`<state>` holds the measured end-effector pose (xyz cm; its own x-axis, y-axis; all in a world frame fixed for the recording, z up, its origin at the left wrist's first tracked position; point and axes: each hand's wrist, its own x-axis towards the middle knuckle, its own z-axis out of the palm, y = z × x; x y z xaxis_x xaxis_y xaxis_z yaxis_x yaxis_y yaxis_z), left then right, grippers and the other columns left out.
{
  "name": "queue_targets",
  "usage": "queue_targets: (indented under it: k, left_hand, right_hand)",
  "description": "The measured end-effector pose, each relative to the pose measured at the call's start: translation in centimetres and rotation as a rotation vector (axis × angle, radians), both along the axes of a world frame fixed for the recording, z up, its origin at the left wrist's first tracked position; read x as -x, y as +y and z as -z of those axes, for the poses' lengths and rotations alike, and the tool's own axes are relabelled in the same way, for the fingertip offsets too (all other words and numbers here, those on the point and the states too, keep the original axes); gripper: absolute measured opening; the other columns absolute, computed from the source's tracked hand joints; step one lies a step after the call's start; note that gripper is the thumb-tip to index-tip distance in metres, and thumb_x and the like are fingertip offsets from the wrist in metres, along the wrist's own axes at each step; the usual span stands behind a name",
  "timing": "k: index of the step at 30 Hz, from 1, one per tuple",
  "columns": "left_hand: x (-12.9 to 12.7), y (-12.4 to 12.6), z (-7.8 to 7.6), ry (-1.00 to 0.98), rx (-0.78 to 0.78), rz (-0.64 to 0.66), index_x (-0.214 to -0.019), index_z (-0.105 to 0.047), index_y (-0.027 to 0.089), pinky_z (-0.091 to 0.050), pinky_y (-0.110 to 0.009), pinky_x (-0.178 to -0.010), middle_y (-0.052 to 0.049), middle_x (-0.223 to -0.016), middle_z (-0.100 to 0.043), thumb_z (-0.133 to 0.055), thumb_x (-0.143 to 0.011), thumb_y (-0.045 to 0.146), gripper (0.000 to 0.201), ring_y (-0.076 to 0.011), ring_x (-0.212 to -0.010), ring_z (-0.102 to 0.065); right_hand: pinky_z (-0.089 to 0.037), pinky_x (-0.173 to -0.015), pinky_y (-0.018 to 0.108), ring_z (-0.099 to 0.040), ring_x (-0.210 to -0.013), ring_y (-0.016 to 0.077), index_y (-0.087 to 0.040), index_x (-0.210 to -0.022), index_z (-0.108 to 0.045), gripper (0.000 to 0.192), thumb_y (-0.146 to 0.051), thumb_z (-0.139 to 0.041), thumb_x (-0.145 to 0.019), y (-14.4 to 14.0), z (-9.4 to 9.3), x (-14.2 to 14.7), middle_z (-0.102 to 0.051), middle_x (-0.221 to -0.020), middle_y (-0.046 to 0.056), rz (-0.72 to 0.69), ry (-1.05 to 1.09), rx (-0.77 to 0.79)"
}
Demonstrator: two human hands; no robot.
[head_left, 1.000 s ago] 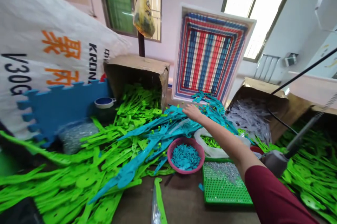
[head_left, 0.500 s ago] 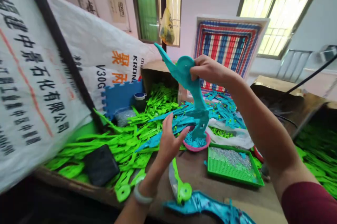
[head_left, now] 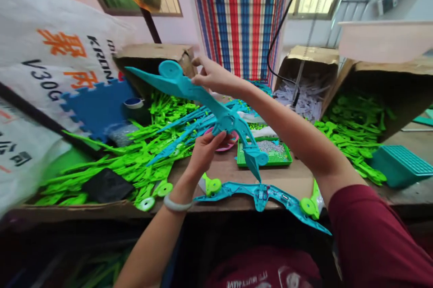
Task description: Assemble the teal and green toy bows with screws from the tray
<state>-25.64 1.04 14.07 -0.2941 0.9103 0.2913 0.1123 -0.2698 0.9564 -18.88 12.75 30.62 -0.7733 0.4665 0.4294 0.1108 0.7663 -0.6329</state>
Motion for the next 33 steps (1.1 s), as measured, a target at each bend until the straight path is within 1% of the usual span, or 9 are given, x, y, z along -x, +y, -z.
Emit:
queue_targets:
  k: [8, 12, 15, 18, 22, 24, 26, 29, 33]
  left_hand:
    - [0.9, 0.9, -1.3, 0.134, 0.014, -0.468, -0.058, -0.061, 0.016, -0.057, -0.034, -0.066, -0.006, -0.058, -0.067, -0.061, -0.088, 0.040, 0.039, -0.0212, -0.059, -0.069]
    - [0.4, 2.5, -3.0, 0.261, 0.060, -0.583, -0.058, -0.063, 0.014, -0.051, -0.045, -0.094, -0.009, -0.062, -0.066, -0.061, -0.091, 0.027, 0.036, -0.0279, -0.083, -0.072]
    - [-0.9, 2.4, -4.0, 0.436, 0.119, -0.643, -0.069, -0.068, 0.009, -0.046, -0.054, -0.098, -0.018, -0.080, -0.070, -0.063, -0.091, 0.026, 0.028, -0.0367, -0.100, -0.069]
    - [-1.9, 1.2, -3.4, 0.523, 0.078, -0.635, -0.077, -0.070, 0.010, -0.046, -0.056, -0.098, -0.019, -0.088, -0.070, -0.062, -0.093, 0.035, 0.030, -0.0373, -0.104, -0.067]
    - [-2.0, -1.0, -0.1, 0.039, -0.193, -0.430, -0.104, -0.069, 0.016, -0.050, -0.045, -0.101, -0.012, -0.108, -0.071, -0.076, -0.080, 0.044, 0.037, -0.0277, -0.109, -0.066]
    - [-1.5, -1.9, 1.8, -0.288, -0.202, -0.192, -0.108, -0.067, 0.020, -0.051, -0.042, -0.102, -0.009, -0.116, -0.071, -0.075, -0.078, 0.051, 0.045, -0.0262, -0.116, -0.064]
    - [-0.6, -2.5, 3.3, -0.507, -0.180, -0.140, -0.100, -0.067, 0.021, -0.052, -0.039, -0.101, -0.007, -0.111, -0.072, -0.077, -0.075, 0.053, 0.042, -0.0261, -0.115, -0.064]
    - [1.1, -3.6, 4.0, -0.725, -0.231, -0.302, -0.090, -0.067, 0.021, -0.055, -0.038, -0.094, -0.004, -0.097, -0.072, -0.077, -0.071, 0.042, 0.031, -0.0246, -0.102, -0.067]
    - [3.2, -6.7, 3.3, -0.821, -0.331, -0.591, -0.098, -0.064, 0.026, -0.058, -0.029, -0.075, 0.005, -0.083, -0.061, -0.081, -0.068, 0.033, 0.035, -0.0137, -0.075, -0.061]
  right_hand:
    - [-0.047, -0.107, 0.047, -0.055, -0.124, 0.0325, -0.012, -0.139, -0.052, 0.075, -0.045, -0.079, -0.078, 0.2, 9.8, -5.3, -0.059, -0.133, 0.017, -0.016, -0.405, -0.143]
    - [-0.055, -0.089, 0.041, -0.066, -0.097, 0.0242, -0.009, -0.146, -0.046, 0.071, -0.027, -0.071, -0.082, 0.6, 12.5, -6.0, -0.069, -0.110, 0.012, 0.014, -0.350, 0.097]
    - [-0.056, -0.071, 0.032, -0.066, -0.074, 0.0172, -0.012, -0.146, -0.048, 0.064, -0.022, -0.064, -0.085, 1.1, 13.2, -6.4, -0.070, -0.088, 0.004, -0.034, -0.279, 0.372]
    - [-0.056, -0.071, 0.031, -0.064, -0.070, 0.0159, -0.013, -0.142, -0.054, 0.060, -0.024, -0.065, -0.084, 1.4, 13.7, -7.0, -0.066, -0.076, -0.001, -0.024, -0.186, 0.398]
    - [-0.055, -0.093, 0.041, -0.066, -0.092, 0.0205, -0.017, -0.142, -0.054, 0.060, -0.024, -0.066, -0.084, -1.3, 14.9, -7.3, -0.071, -0.101, 0.005, 0.060, -0.001, 0.111]
    - [-0.051, -0.102, 0.043, -0.062, -0.111, 0.0233, -0.021, -0.140, -0.056, 0.059, -0.026, -0.070, -0.084, -3.4, 15.7, -6.6, -0.067, -0.122, 0.010, -0.005, 0.031, -0.036]
    - [-0.051, -0.103, 0.039, -0.059, -0.119, 0.0232, -0.022, -0.137, -0.060, 0.055, -0.028, -0.073, -0.084, -4.5, 16.2, -5.4, -0.063, -0.128, 0.011, -0.085, -0.007, -0.122]
    - [-0.054, -0.095, 0.030, -0.064, -0.112, 0.0182, -0.023, -0.121, -0.070, 0.028, -0.028, -0.062, -0.095, -2.3, 16.0, -3.6, -0.068, -0.118, 0.007, 0.081, -0.233, -0.118]
    - [-0.057, -0.090, 0.038, -0.068, -0.103, 0.0212, -0.014, -0.114, -0.068, 0.024, -0.030, -0.055, -0.102, 4.3, 16.0, -3.7, -0.070, -0.113, 0.010, 0.493, -0.411, -0.087]
